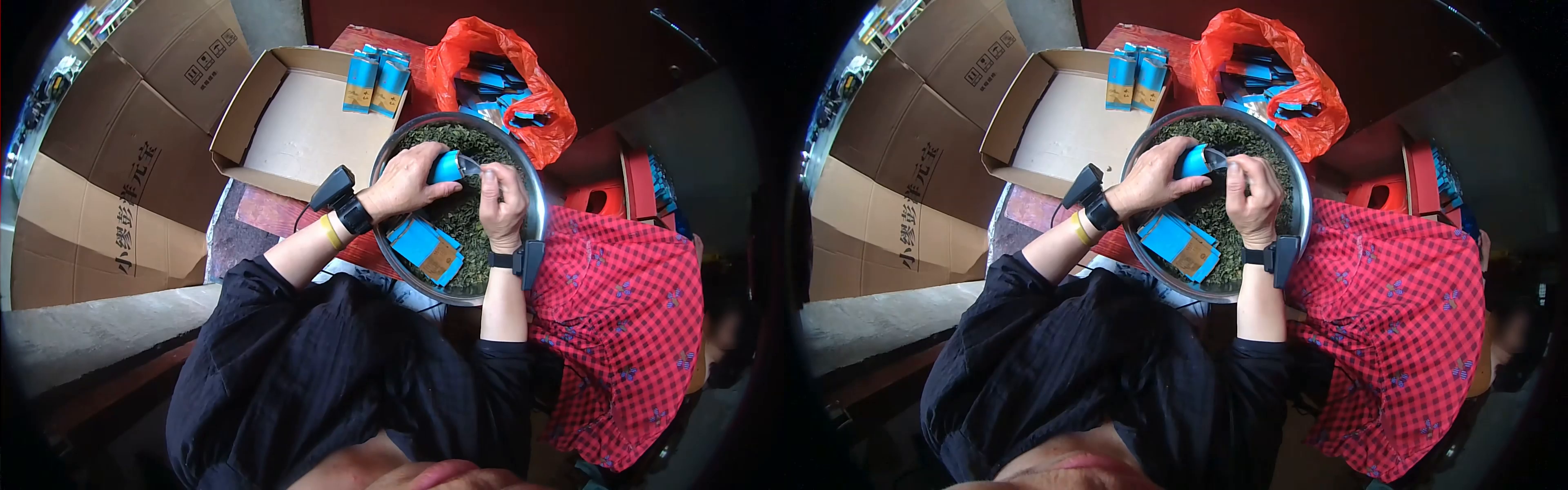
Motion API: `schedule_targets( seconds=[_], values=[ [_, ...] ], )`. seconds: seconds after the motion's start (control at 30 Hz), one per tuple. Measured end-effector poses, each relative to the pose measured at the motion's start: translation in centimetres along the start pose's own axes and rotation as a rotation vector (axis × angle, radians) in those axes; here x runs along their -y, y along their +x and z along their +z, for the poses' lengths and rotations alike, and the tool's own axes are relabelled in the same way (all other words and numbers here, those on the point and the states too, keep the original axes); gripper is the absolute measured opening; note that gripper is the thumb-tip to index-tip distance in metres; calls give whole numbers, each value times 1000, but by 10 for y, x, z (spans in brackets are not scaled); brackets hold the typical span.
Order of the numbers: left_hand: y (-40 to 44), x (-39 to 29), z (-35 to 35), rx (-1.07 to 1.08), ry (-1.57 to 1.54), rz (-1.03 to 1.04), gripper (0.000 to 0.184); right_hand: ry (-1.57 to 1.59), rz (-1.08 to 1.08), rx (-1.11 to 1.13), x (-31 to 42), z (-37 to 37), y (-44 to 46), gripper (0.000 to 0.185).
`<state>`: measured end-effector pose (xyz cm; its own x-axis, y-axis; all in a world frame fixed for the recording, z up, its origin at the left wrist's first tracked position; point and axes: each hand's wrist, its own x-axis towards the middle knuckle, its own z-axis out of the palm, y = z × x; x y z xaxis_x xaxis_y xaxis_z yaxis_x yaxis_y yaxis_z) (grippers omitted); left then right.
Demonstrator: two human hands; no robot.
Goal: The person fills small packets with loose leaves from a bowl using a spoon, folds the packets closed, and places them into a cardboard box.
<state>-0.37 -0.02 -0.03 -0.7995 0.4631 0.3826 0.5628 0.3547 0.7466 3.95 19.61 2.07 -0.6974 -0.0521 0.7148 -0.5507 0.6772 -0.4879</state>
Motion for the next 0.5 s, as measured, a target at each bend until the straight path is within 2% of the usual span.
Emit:
schedule_targets(
  seconds=[0.07, 0.17, 0.23, 0.3, 0.43, 0.5],
  values=[
    [0, -1, 0, -11, 1, 3, 61, -28, -46, 10, 2, 0, 1, 13],
    [0, 1, 1, -16, 6, 43, 58, -19, 46, -18, 3, -1, -1, 9],
    [-1, 3, 2, 1, 16, 83, 55, 169, 179, 157, 7, 3, -3, 16],
    [-2, 3, 2, -33, 78, 138, 54, 164, 169, 192, 7, 4, -1, 18],
    [-1, 0, 2, -70, 63, 130, 52, 128, 237, -50, -4, -6, -5, 19],
    [-1, -2, -1, -12, 53, 66, 50, 93, 290, -178, -15, -13, -6, 19]
  ],
)
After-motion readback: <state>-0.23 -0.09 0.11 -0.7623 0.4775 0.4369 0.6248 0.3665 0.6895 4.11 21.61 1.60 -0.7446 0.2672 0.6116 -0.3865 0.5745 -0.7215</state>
